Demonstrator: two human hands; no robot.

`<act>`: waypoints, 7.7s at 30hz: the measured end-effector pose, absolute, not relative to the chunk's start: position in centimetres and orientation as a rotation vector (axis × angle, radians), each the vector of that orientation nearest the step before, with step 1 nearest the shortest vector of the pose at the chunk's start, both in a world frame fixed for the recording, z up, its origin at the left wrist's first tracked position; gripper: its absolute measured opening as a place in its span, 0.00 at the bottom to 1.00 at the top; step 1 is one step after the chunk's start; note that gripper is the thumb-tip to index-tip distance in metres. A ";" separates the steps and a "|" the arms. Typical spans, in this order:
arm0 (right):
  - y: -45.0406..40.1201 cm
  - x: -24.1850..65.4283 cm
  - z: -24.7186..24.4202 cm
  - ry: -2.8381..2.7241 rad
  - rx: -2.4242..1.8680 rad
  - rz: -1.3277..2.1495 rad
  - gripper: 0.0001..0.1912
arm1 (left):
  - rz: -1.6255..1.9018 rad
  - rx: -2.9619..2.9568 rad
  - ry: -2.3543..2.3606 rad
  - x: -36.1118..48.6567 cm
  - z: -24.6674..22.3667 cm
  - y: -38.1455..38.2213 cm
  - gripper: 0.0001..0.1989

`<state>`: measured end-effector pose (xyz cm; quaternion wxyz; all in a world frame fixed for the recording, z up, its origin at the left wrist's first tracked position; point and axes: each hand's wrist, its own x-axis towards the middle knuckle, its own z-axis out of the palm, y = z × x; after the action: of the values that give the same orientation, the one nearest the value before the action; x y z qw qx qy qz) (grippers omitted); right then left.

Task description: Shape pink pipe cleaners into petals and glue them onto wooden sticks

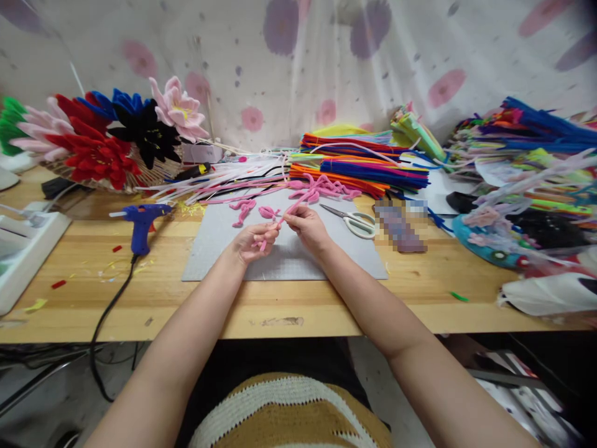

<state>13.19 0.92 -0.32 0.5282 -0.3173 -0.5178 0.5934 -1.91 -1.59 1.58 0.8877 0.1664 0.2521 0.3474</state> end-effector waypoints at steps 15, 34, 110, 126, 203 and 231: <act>1.4 13.4 -0.2 -1.488 -0.738 1.359 0.18 | 0.764 0.264 0.484 -1.0 1.4 -1.3 0.12; 1.1 13.4 0.2 -1.416 -0.671 1.398 0.18 | 0.723 0.141 0.477 -1.1 1.3 -1.7 0.12; 1.2 13.5 0.3 -1.930 -1.008 0.741 0.10 | 0.790 0.230 0.467 -1.3 0.7 -1.6 0.08; 1.7 14.4 0.5 -2.007 -1.224 0.962 0.12 | 1.079 2.247 1.680 0.0 -0.3 -2.5 0.06; 0.6 14.7 0.8 -1.691 -1.106 1.331 0.08 | 1.370 1.478 1.333 -0.6 -1.0 -2.0 0.12; 0.0 15.6 2.2 -1.951 -1.040 1.372 0.13 | 1.129 2.545 1.487 -3.1 0.3 -1.6 0.11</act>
<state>15.62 0.02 2.24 0.2664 -0.3851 -0.7227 0.5083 -3.09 -1.58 0.30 -0.0074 0.8063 0.4711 0.3576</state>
